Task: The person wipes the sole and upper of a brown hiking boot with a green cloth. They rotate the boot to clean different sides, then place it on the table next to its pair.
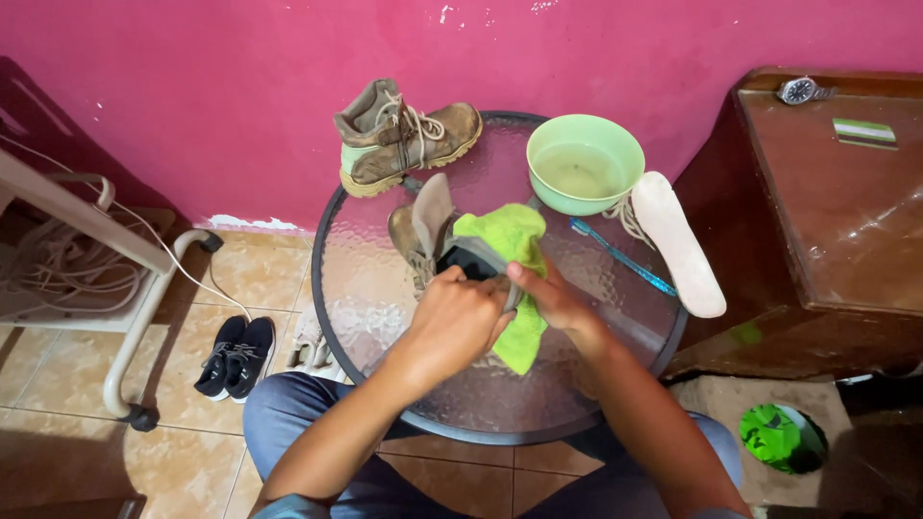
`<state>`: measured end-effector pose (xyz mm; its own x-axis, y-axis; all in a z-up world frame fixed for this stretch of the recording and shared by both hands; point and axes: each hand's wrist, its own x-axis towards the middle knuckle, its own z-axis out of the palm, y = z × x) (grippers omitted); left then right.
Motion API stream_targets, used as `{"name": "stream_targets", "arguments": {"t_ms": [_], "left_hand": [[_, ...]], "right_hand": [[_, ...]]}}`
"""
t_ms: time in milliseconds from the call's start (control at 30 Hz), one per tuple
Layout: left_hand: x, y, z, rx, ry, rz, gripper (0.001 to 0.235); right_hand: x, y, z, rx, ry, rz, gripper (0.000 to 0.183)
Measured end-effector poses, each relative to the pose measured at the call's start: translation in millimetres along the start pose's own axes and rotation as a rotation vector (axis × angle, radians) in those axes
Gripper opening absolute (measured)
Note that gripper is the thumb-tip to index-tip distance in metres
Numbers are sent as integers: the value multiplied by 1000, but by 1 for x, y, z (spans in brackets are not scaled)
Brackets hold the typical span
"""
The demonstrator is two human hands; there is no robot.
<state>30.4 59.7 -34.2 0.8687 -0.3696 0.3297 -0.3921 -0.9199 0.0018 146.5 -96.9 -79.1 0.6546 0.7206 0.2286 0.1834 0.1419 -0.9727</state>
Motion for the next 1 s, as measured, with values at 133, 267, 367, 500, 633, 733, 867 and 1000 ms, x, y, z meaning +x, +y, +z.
{"name": "stream_targets", "arguments": {"t_ms": [133, 267, 367, 500, 633, 733, 867, 1000], "left_hand": [[12, 4, -8, 35, 45, -57, 26], [30, 3, -31, -139, -196, -252, 33], [41, 7, -47, -154, -252, -364, 40], [48, -10, -71, -245, -209, -618, 54], [45, -10, -111, -390, -185, -726, 55], [41, -13, -108, -463, -160, -748, 50], [36, -15, -94, -505, -138, -729, 43], [33, -30, -75, -563, 56, -676, 34]], "right_hand": [[2, -11, -2, 61, 66, -134, 22], [1, -6, -11, -196, 421, 73, 27], [4, 1, -15, -169, 665, 55, 23], [-6, -22, -20, 130, 1098, -225, 35], [-4, -24, 4, 386, 936, -341, 77], [-4, -22, 10, 357, 950, -346, 75], [1, -23, 30, 273, 987, -293, 72], [15, -34, 26, 176, 1037, -248, 68]]}}
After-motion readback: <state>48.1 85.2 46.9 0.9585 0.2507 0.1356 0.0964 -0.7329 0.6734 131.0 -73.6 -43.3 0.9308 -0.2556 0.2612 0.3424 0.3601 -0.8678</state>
